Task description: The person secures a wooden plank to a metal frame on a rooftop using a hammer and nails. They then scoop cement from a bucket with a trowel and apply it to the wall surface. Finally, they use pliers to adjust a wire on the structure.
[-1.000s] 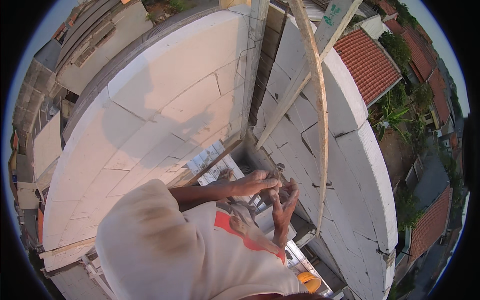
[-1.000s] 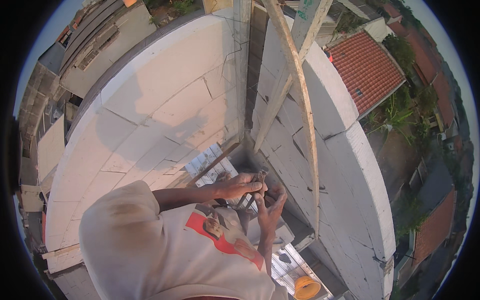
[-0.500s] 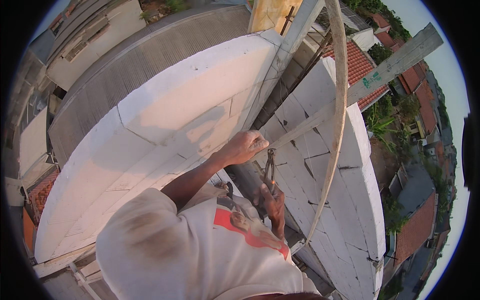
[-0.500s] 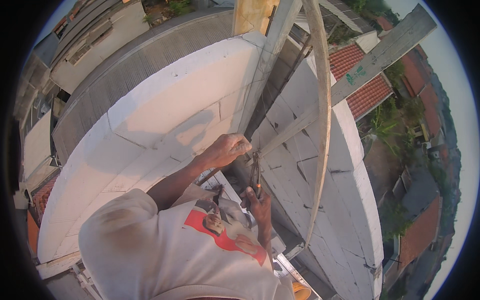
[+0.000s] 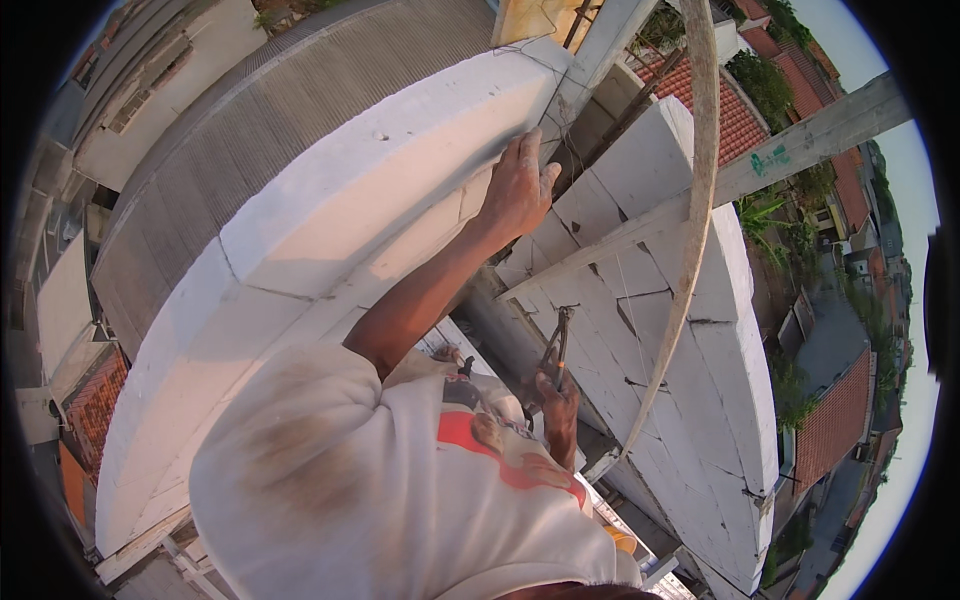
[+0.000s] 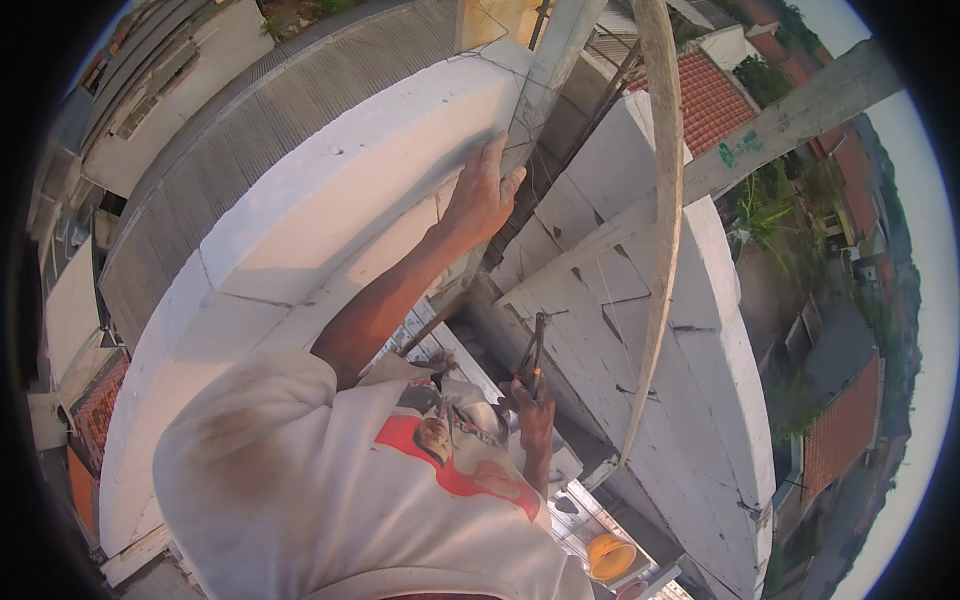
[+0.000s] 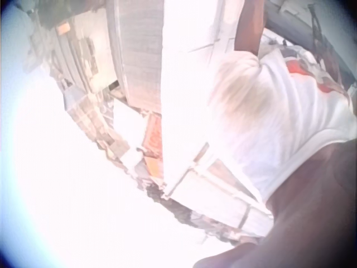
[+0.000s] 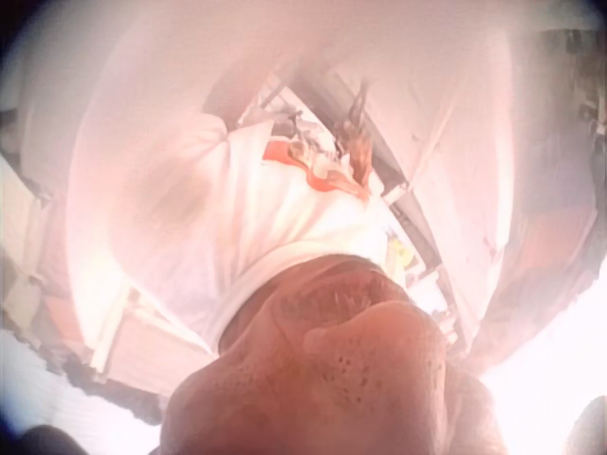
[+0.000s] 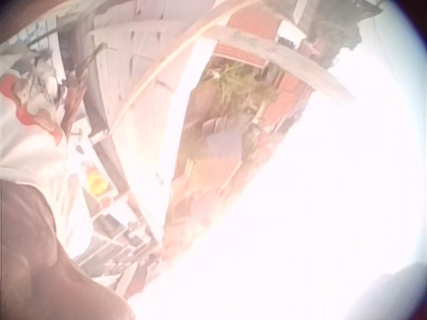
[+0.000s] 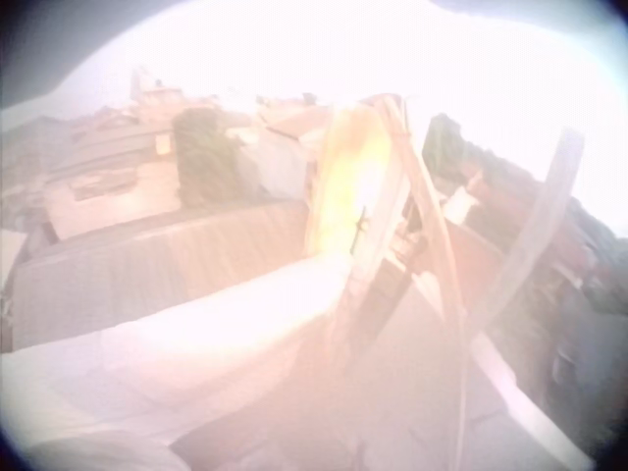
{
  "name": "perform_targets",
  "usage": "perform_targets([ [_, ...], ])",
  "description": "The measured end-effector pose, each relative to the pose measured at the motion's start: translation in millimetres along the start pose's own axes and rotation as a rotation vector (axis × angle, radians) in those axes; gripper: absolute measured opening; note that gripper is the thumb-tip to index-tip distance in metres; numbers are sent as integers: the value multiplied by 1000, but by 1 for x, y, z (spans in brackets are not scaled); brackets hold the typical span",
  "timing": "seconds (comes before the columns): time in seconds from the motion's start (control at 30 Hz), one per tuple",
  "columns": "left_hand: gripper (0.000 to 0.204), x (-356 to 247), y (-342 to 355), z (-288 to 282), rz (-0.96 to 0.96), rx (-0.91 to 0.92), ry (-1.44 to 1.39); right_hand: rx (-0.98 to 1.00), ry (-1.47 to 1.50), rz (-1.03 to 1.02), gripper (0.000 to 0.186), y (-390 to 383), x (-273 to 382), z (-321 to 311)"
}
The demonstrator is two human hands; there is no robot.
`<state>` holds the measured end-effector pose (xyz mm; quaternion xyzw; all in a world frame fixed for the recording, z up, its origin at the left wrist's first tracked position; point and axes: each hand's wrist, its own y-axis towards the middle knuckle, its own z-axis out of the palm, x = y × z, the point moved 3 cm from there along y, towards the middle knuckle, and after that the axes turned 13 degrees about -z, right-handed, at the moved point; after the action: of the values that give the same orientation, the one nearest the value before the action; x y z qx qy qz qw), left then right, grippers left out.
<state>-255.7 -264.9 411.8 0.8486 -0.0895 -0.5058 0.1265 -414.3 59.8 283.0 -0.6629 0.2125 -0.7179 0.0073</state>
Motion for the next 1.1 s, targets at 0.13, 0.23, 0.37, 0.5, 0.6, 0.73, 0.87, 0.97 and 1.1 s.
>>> perform_targets([
  [0.13,42,20,7,17,-222,107,-492,33,-7,-43,44,13,25,13],
  [0.23,37,35,10,31,-410,165,-914,104,-61,-76,48,27,58,28],
  [0.37,37,42,14,44,-518,260,-1027,201,-112,-140,49,56,102,46],
  [0.5,39,60,24,51,-603,385,-1138,286,182,-117,49,86,138,81],
  [0.6,41,69,24,54,-696,525,-1349,452,384,-108,59,110,164,102],
  [0.73,39,76,22,58,-732,560,-1374,514,434,-170,65,141,188,118],
  [0.87,32,74,24,57,-712,540,-1323,586,458,-188,71,168,193,116],
  [0.97,32,73,28,52,-723,546,-1266,574,481,-182,73,174,190,113],
  [1.1,31,67,29,48,-739,584,-1151,598,489,-175,73,181,190,109],
])
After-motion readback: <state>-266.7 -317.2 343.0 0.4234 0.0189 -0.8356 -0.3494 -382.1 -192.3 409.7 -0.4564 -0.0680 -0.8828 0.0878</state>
